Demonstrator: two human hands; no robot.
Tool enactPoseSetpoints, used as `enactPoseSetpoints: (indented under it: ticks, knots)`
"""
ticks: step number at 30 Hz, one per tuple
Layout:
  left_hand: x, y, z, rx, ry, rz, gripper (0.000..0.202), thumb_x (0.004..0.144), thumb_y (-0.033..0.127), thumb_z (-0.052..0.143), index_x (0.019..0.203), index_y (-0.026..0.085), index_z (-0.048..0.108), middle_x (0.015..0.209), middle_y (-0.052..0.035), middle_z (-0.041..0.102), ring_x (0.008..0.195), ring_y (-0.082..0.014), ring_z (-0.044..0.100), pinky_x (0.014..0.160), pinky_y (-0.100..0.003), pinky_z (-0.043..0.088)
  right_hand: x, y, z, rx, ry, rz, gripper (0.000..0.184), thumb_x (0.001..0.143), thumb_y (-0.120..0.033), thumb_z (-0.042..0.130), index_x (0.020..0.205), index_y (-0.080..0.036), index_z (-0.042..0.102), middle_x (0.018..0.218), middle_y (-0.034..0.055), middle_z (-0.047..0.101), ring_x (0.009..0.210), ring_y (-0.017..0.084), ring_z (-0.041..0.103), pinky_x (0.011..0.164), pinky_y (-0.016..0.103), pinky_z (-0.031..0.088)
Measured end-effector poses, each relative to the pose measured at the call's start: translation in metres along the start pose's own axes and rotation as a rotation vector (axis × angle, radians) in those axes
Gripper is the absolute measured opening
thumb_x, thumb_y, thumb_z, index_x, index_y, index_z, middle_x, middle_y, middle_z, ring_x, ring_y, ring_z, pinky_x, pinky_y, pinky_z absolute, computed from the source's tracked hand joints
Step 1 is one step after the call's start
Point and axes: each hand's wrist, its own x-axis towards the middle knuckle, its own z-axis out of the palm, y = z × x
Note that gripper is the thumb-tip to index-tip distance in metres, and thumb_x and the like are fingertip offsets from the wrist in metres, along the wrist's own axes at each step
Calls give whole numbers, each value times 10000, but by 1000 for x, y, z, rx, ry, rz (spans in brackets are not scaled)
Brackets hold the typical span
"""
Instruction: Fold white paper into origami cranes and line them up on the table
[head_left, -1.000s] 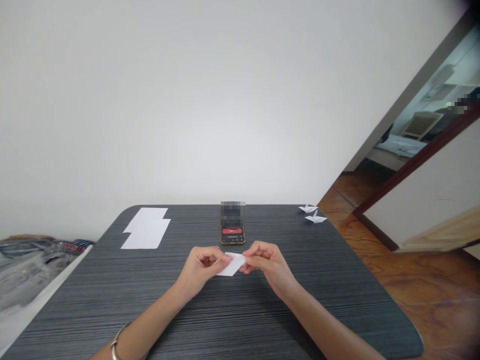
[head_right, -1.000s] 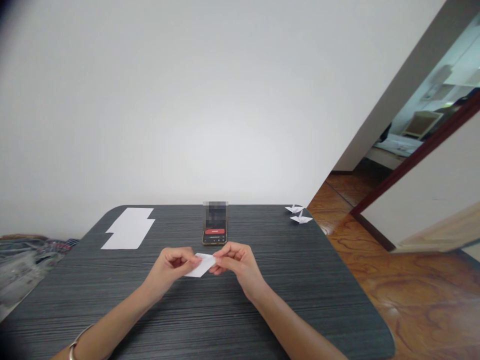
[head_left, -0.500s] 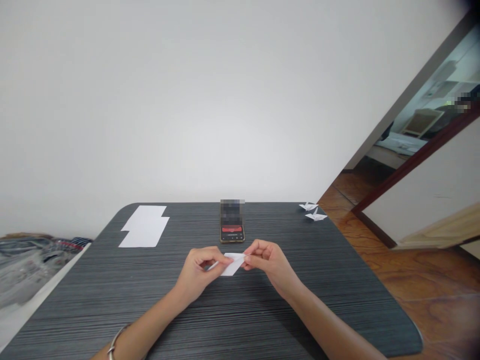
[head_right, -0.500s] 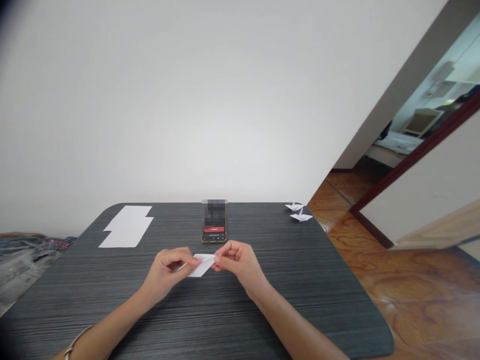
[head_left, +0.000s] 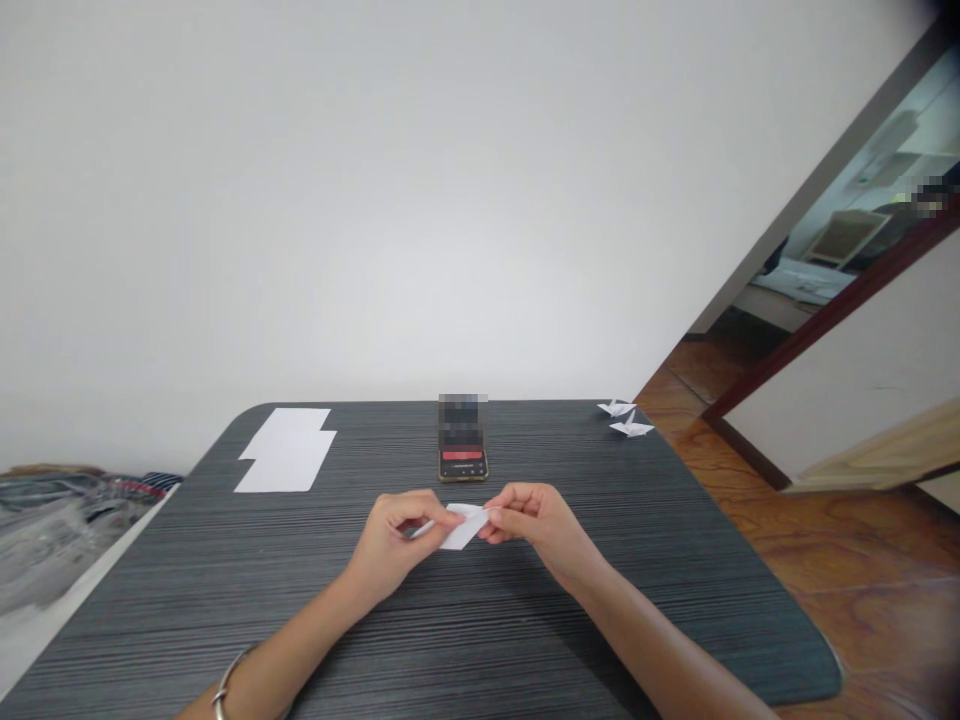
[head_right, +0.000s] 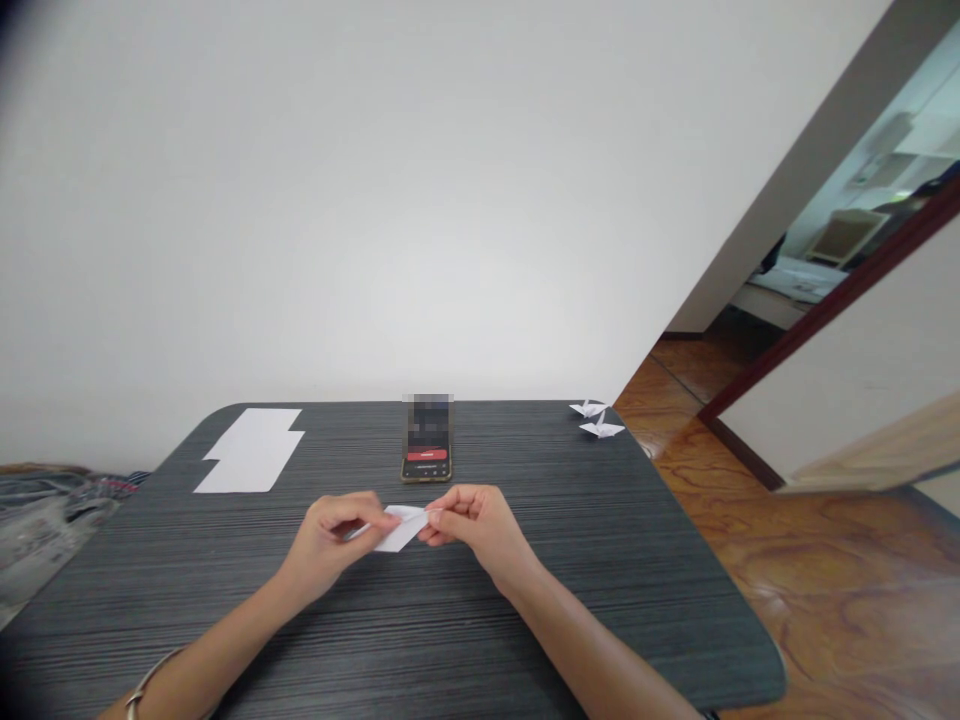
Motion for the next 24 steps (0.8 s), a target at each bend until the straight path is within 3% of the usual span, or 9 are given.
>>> enactPoseSetpoints:
  ticks: [12,24]
  knots:
    - [1,2,1,-316,-4,-172,184,671,298,680,602,128,673,537,-7,582,481,-78,442,466,-191,327,-5,-1,-2,2,-23,-33,175,606,-277,746,669,-123,690,592,58,703,529,136,652,530,228,516]
    - [2,4,3,-322,-16,-223,191,645,303,695,589,121,675,527,-12,589,485,-84,458,476,-192,342,0,4,-2,-55,-42,10,241,608,-345,738,626,-115,667,575,55,696,508,116,638,511,204,510]
